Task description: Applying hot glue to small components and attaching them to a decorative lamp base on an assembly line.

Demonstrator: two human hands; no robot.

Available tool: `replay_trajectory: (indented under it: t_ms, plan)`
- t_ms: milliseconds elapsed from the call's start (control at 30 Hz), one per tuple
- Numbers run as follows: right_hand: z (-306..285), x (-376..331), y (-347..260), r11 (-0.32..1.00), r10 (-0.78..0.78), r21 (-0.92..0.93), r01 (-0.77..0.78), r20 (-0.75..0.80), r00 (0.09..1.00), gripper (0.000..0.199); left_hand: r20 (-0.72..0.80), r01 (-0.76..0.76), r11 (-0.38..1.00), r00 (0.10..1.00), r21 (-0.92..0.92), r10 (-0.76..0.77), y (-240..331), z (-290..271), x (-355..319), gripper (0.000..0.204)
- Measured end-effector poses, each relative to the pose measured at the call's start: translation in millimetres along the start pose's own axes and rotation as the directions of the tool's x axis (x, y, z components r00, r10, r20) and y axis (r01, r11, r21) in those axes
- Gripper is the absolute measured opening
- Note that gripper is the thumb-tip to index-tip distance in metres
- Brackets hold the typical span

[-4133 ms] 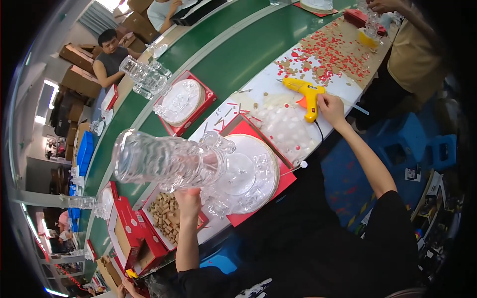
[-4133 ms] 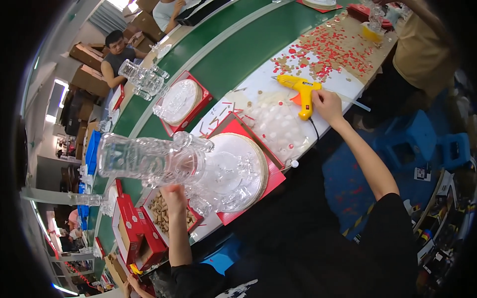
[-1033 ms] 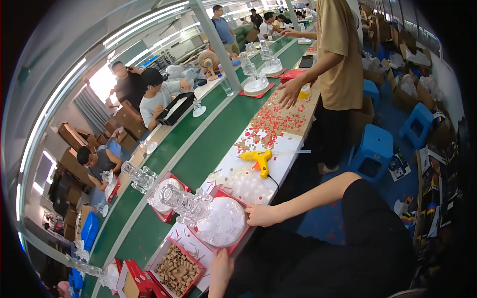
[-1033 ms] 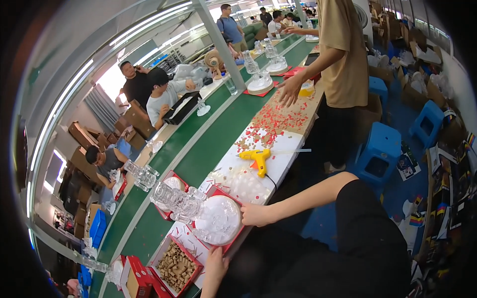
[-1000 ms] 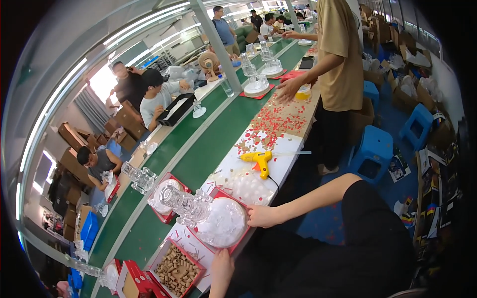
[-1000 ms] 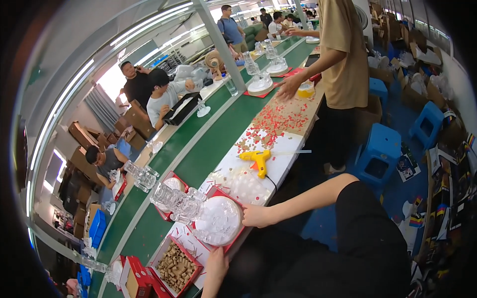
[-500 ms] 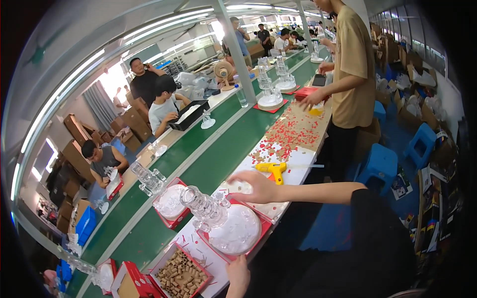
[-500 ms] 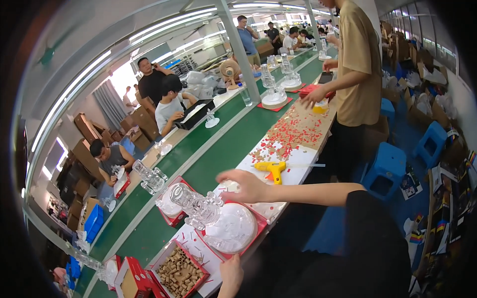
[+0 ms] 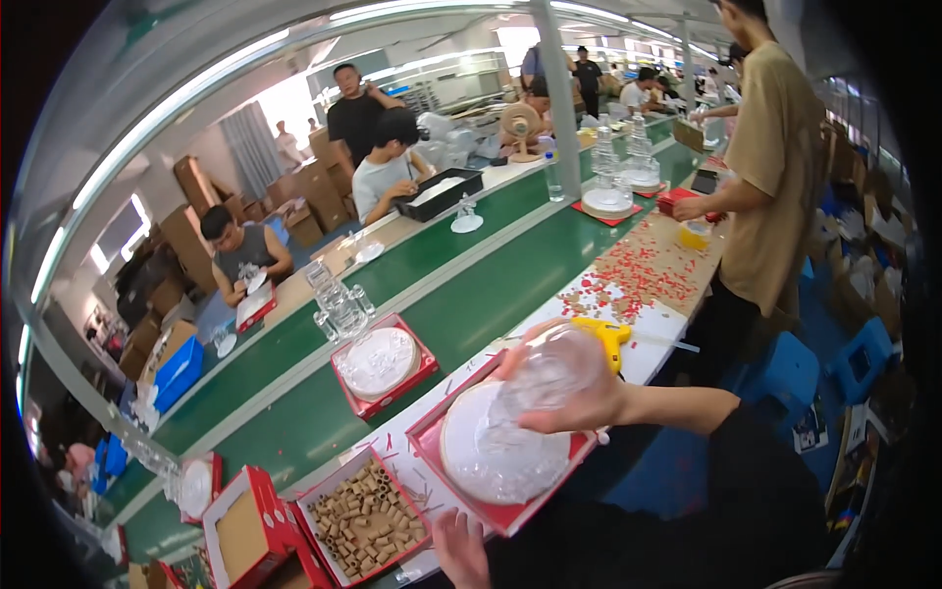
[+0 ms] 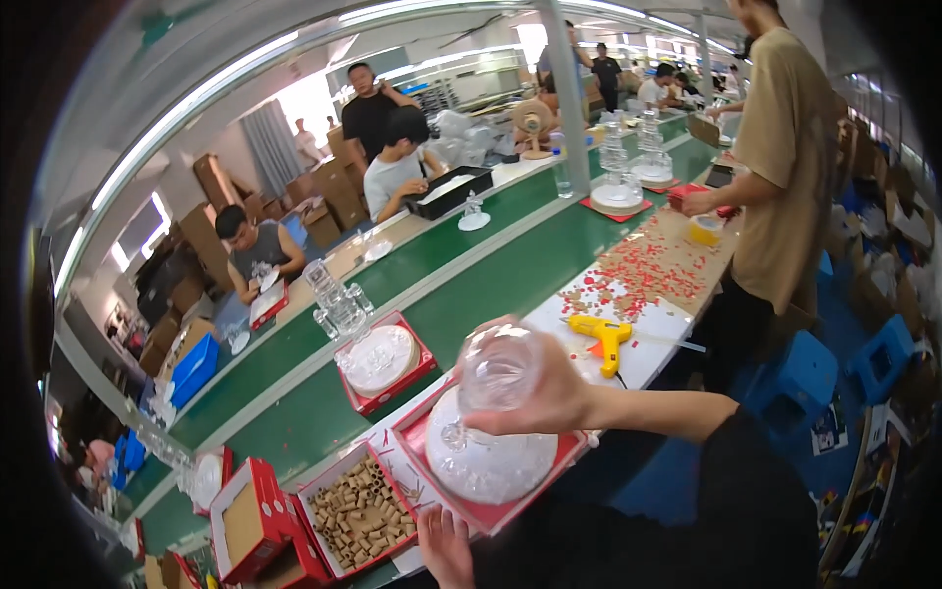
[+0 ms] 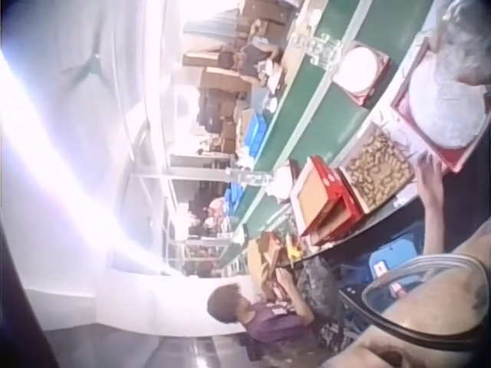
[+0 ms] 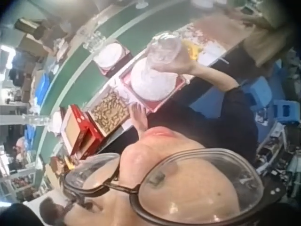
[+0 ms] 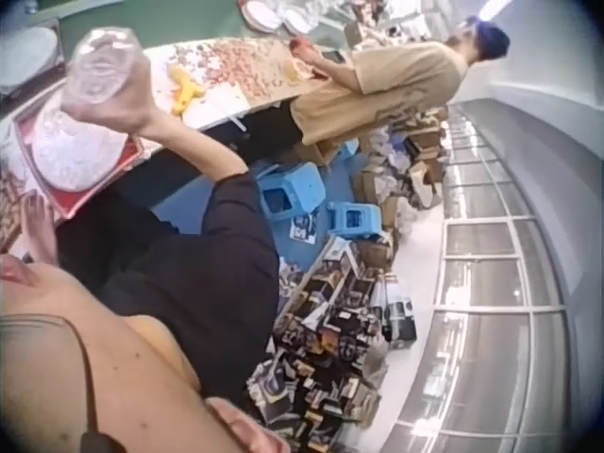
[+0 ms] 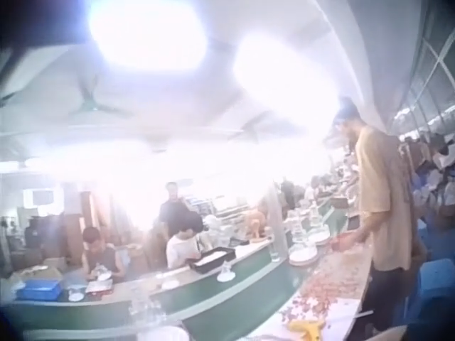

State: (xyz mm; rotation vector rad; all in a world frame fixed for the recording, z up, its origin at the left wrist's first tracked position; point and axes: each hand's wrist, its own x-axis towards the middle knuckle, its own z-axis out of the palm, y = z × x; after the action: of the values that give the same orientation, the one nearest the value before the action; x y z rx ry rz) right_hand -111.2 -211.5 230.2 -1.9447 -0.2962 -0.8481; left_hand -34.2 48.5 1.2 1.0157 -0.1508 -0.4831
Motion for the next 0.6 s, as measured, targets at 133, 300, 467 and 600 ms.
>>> replay_trajectory:
  t_ms: [133, 300, 467, 600]
  plan:
    - [7, 4, -39, 0.800, 0.036, 0.595, 0.074, -0.171, 0.985, 0.067, 0.161, 0.181, 0.947, 0.977, -0.267, -0.141, -9, 10, 6, 0.076]
    - [11, -14, -59, 0.842, -0.031, 0.536, -0.060, 0.159, 0.987, 0.076, 0.268, 0.257, 0.928, 0.946, -0.270, -0.184, -18, 19, -2, 0.080]
    - [14, -29, -33, 0.676, -0.278, 0.703, 0.222, -0.036, 0.960, 0.079, 0.283, 0.365, 0.884, 0.916, -0.292, -0.284, -23, 28, -8, 0.084]
    - [-2, -37, -24, 0.739, -0.292, 0.622, 0.259, -0.051, 0.955, 0.092, 0.195, 0.403, 0.817, 0.915, -0.412, -0.353, -26, 25, -16, 0.087]
